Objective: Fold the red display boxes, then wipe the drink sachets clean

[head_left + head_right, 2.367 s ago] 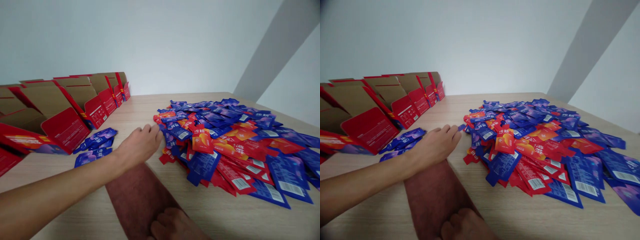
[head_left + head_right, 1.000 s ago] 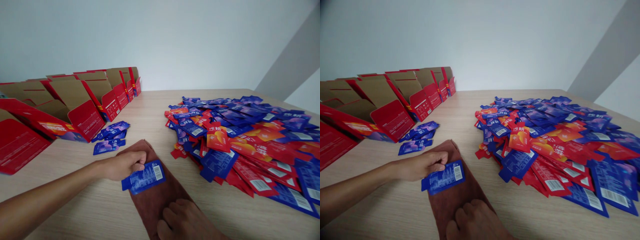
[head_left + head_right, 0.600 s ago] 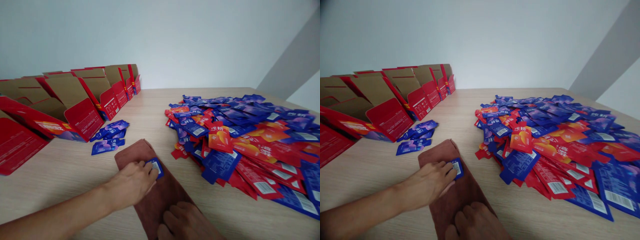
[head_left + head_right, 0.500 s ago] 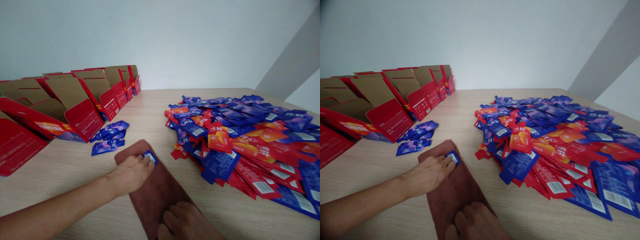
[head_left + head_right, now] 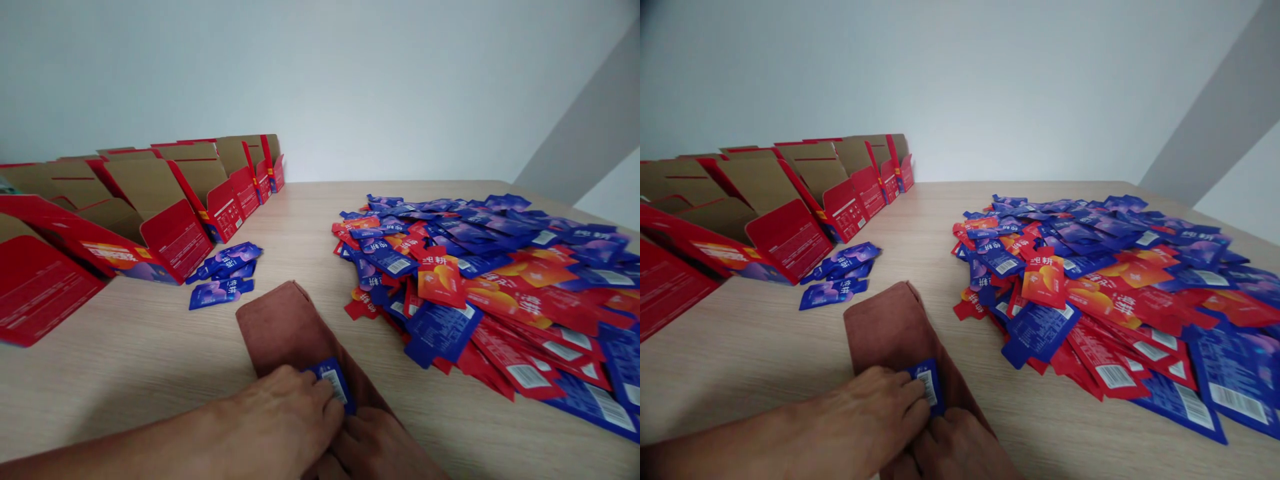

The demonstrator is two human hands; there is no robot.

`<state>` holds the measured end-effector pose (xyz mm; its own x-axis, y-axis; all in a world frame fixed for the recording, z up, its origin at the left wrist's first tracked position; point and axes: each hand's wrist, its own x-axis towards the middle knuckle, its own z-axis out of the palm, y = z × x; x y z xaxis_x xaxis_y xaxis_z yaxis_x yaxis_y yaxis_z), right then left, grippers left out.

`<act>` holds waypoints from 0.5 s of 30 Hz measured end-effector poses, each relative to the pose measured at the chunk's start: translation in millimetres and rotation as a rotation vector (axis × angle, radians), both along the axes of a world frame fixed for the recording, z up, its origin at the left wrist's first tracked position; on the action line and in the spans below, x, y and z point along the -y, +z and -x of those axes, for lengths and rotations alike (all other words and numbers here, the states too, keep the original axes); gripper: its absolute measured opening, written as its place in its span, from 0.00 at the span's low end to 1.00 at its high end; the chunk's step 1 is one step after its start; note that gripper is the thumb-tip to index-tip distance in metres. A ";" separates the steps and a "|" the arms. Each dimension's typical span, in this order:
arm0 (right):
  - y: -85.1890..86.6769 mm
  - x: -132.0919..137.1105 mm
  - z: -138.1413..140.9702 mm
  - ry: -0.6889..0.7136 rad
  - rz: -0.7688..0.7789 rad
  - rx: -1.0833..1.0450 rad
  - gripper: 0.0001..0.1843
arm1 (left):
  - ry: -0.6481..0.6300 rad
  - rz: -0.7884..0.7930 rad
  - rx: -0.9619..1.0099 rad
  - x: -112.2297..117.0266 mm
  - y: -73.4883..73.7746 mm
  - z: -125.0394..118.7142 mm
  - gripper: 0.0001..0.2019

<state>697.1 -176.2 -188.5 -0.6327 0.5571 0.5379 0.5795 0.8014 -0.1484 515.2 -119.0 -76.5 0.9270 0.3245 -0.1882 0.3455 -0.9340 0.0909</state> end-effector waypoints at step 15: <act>33.4 -9.1 -18.9 0.218 0.125 0.278 0.17 | 0.395 -0.008 0.054 -86.1 5.3 40.2 0.13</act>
